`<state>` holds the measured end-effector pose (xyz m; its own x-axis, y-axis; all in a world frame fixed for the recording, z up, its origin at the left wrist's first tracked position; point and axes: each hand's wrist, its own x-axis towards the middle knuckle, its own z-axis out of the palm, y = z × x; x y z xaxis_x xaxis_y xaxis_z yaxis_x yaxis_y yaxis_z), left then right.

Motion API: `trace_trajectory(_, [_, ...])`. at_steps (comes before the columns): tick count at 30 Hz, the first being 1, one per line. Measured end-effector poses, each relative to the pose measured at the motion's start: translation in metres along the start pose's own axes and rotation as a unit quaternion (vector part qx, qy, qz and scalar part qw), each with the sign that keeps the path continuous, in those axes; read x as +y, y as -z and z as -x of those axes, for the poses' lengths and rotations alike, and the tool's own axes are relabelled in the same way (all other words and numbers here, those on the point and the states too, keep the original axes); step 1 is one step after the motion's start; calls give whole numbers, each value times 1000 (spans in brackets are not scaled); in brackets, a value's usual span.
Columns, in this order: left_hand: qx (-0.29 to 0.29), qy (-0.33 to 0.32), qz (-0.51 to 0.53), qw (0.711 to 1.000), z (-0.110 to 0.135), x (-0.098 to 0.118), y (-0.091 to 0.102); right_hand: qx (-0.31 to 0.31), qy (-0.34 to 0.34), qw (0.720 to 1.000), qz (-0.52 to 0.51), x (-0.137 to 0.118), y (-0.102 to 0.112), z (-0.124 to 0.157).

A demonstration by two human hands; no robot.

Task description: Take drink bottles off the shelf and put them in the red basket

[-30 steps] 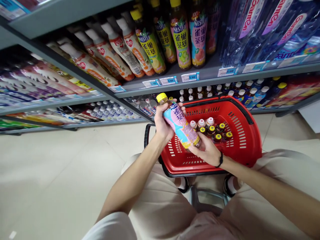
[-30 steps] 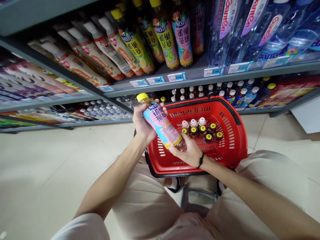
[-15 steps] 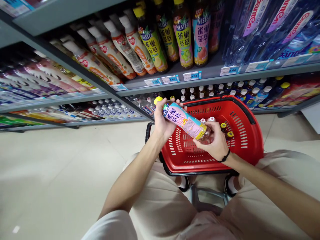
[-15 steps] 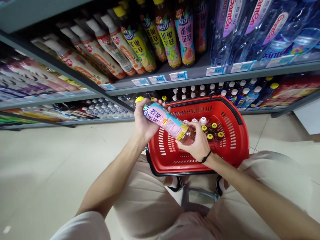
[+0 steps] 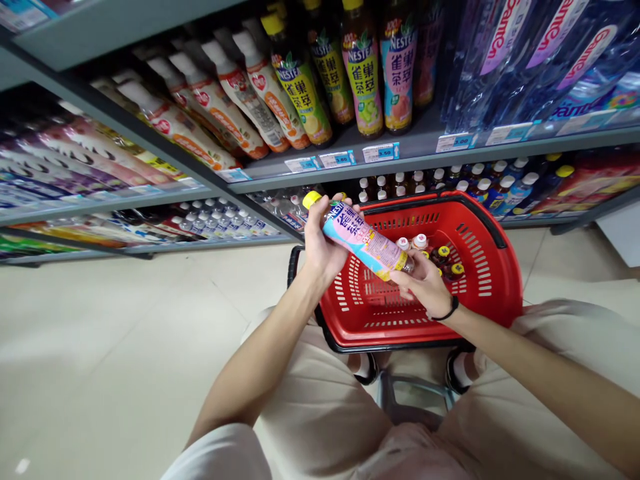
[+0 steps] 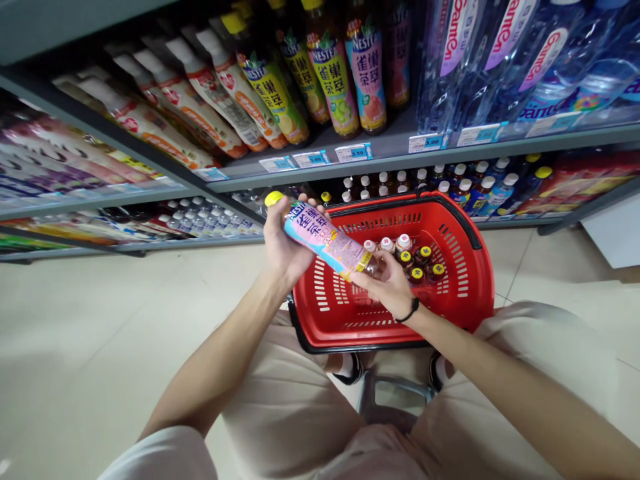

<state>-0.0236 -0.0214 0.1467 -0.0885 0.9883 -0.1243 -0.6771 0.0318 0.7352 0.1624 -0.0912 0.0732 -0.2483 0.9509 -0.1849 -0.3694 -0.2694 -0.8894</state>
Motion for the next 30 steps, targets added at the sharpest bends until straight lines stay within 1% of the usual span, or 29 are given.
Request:
trace_trajectory(2, [4,-7,-13,1000,0,0,-1,-15,-73,996,-51,-3,-3,2])
trace_trajectory(4, [16,-4,-16,1000,1,1,-2,-35,-130,987,-84,-5,-5,3])
trace_trajectory(7, [14,13,-13,1000,3,1,-5,-79,-207,967,-128,-7,-5,2])
trace_trajectory(10, [3,17,-15,1000,6,1,-7,-109,-253,948,-157,-8,-1,0])
trace_trajectory(15, [-19,15,-7,1000,7,2,-8,-181,-326,913,-164,-6,4,0])
trace_trajectory(17, [-16,15,-21,1000,6,1,-7,-192,-333,909,-163,-1,4,1])
trace_trajectory(18, [-8,17,-33,999,4,0,-7,-187,-337,909,-159,3,3,1])
trace_trajectory(20, [9,28,-60,998,2,-2,-5,-156,-347,916,-127,13,1,1])
trace_trajectory(21, [15,32,-79,996,1,-4,-4,-132,-347,925,-84,19,-2,1])
trace_trajectory(23, [21,27,-131,991,0,-10,0,-88,-330,939,42,34,-8,5])
trace_trajectory(24, [20,17,-166,986,0,-13,2,-77,-314,940,111,42,-11,8])
trace_trajectory(25, [19,1,-208,978,1,-17,4,-78,-303,936,160,49,-15,11])
trace_trajectory(27, [8,-39,-304,952,2,-25,8,-110,-292,924,220,61,-22,19])
trace_trajectory(28, [-5,-60,-354,933,4,-28,10,-136,-286,918,239,64,-24,22])
trace_trajectory(30, [-55,-90,-443,890,6,-36,13,-195,-252,902,291,67,-27,26])
